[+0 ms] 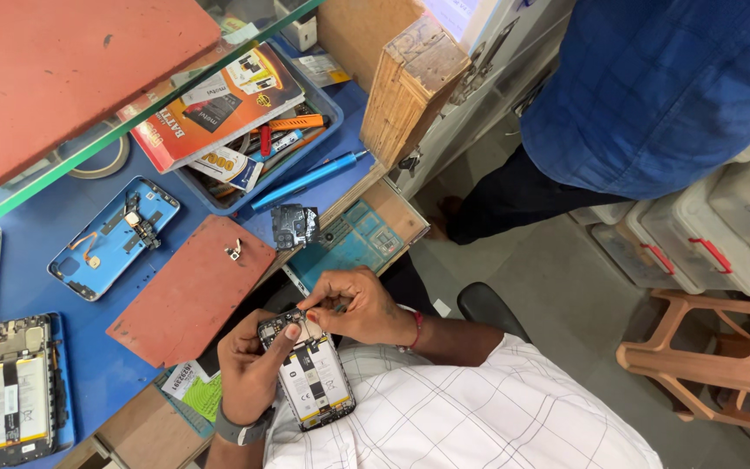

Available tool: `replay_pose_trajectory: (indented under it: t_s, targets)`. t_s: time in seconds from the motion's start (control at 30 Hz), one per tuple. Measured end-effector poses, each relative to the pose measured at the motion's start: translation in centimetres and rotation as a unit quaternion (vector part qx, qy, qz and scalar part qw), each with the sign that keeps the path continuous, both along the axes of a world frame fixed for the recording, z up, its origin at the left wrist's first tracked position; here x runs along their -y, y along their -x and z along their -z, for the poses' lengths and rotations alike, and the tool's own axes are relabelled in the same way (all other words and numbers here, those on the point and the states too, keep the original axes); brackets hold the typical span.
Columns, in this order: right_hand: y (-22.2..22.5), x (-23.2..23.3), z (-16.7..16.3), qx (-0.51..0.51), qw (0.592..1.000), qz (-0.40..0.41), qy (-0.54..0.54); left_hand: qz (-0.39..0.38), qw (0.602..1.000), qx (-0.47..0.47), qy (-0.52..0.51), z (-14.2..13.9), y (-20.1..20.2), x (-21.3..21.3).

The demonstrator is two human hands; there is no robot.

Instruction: The person repairs a disassembled smartphone at a workbench, transferring the motherboard between phone frames and pressing components into place by hand. They handle small internal parts, set the phone body on the bench, and continue fitting the board and connectors into the frame.

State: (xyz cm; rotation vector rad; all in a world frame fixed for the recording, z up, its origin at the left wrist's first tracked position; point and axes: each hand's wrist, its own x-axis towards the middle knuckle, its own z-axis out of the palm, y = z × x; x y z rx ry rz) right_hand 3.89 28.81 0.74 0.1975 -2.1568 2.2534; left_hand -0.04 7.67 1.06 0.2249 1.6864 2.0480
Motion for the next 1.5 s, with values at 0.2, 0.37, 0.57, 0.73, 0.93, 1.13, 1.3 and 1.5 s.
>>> replay_pose_trajectory:
  t_s: [0.2, 0.37, 0.57, 0.73, 0.93, 1.13, 1.3, 1.5]
  targets:
    - [-0.1, -0.3, -0.3, 0.04, 0.995, -0.039, 0.081, 0.031, 0.999, 0.027, 0.009, -0.4, 0.6, 0.1]
    - [-0.4, -0.4, -1.0, 0.022, 0.998, -0.034, 0.055, 0.042, 0.995, 0.088, -0.013, -0.4, 1.1, 1.0]
    - [-0.4, -1.1, -0.8, 0.049, 0.994, -0.061, 0.079, 0.057, 0.991, -0.072, 0.095, -1.8, 1.2, 2.0]
    - [-0.4, -1.8, 0.5, 0.01, 0.999, -0.045, 0.027, 0.06, 0.989, -0.092, 0.097, -0.9, -0.1, 2.0]
    - [-1.7, -2.2, 2.0, 0.108, 0.992, -0.021, 0.058, 0.055, 0.99, -0.114, 0.068, 0.7, -0.3, 2.1]
    - [-0.8, -1.8, 1.8, 0.124, 0.991, -0.015, 0.052, 0.072, 0.985, -0.129, 0.089, -0.5, 0.5, 1.4]
    - [-0.3, -0.9, 1.2, 0.086, 0.995, 0.005, 0.043, 0.082, 0.987, -0.123, 0.069, -0.7, 0.9, 1.6]
    - [0.3, -1.0, 1.3, 0.114, 0.992, -0.017, 0.044, 0.075, 0.996, -0.054, -0.002, 0.1, 0.8, 1.2]
